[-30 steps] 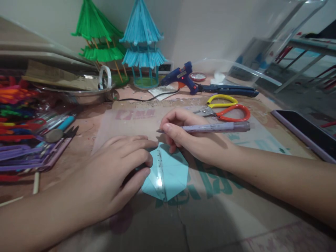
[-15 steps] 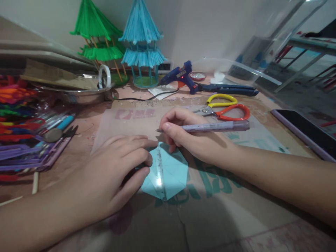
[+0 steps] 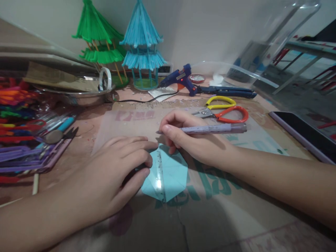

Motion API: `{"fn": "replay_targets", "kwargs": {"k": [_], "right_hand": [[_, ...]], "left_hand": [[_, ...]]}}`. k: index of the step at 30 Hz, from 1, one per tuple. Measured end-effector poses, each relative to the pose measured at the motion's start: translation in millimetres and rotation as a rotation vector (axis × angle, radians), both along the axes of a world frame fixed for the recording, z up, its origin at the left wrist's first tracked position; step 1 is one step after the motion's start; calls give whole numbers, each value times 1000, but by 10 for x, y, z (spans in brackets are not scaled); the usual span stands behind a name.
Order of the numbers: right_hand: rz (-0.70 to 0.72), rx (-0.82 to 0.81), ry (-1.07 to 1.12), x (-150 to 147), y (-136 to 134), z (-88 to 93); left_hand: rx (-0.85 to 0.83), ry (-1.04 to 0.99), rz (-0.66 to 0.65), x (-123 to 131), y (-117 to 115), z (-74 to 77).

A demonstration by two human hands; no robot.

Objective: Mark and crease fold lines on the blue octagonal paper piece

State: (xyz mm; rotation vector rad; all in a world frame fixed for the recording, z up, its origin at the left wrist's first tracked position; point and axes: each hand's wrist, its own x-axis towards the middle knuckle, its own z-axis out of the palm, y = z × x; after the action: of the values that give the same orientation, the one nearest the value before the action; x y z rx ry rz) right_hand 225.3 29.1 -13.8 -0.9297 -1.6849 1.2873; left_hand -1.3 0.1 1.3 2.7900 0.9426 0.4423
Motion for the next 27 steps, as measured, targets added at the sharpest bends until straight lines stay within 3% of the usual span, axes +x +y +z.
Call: {"fn": "replay_targets", "kwargs": {"k": [27], "right_hand": [[9,15,-23,-8,5,17]], "left_hand": [[42,25,-21,7,-4,36]]}}
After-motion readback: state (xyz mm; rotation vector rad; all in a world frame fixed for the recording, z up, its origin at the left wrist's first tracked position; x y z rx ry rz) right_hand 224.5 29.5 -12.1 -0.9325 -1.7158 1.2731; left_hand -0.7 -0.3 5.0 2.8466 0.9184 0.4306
